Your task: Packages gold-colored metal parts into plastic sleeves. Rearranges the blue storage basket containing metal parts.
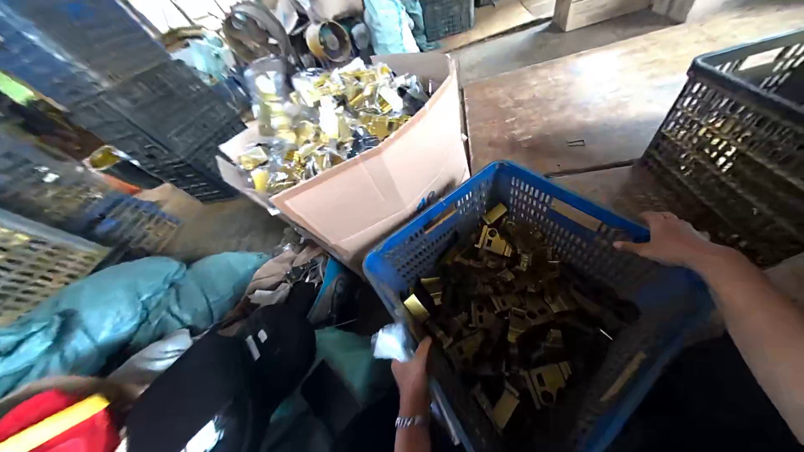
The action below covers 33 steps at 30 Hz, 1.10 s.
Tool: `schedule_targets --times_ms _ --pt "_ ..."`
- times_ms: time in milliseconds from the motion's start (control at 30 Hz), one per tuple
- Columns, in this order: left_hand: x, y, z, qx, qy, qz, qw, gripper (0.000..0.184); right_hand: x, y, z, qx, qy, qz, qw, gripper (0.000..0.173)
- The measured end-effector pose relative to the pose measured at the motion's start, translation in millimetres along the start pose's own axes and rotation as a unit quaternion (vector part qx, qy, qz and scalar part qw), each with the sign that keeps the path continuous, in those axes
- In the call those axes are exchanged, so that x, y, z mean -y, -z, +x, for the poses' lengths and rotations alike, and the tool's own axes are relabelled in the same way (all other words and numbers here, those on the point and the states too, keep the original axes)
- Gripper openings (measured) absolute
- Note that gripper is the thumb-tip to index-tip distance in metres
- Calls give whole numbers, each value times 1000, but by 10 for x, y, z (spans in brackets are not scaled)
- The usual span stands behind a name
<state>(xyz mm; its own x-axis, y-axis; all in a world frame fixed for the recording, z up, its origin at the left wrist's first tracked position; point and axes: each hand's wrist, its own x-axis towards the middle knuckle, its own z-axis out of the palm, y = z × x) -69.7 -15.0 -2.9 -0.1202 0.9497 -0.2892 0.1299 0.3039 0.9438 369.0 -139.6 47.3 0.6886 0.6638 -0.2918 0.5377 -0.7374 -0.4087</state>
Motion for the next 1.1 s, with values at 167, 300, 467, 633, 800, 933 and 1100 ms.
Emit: schedule_targets --times_ms 167,300,467,633,800,933,1100 --pt "86 -139 105 -22 -51 -40 998 41 -122 -7 519 40 16 -28 999 55" --pt "-66 -387 48 -12 -83 -64 994 39 -253 70 680 8 -2 -46 999 52" --pt "-35 -740 242 -4 -70 -59 996 40 -188 199 944 -19 -2 -60 998 49" --pt "-131 -1330 327 25 -65 -92 993 34 -212 450 1493 -50 3 -77 996 51" --pt "-216 -1892 413 45 -77 -111 990 39 -265 666 2040 -80 4 -74 994 49" --pt "-145 -1888 525 93 -102 -106 985 38 -328 805 2325 -61 52 -49 996 48" --pt "-119 -1656 382 119 -86 -99 984 26 -187 655 1976 -87 -39 -54 994 53"
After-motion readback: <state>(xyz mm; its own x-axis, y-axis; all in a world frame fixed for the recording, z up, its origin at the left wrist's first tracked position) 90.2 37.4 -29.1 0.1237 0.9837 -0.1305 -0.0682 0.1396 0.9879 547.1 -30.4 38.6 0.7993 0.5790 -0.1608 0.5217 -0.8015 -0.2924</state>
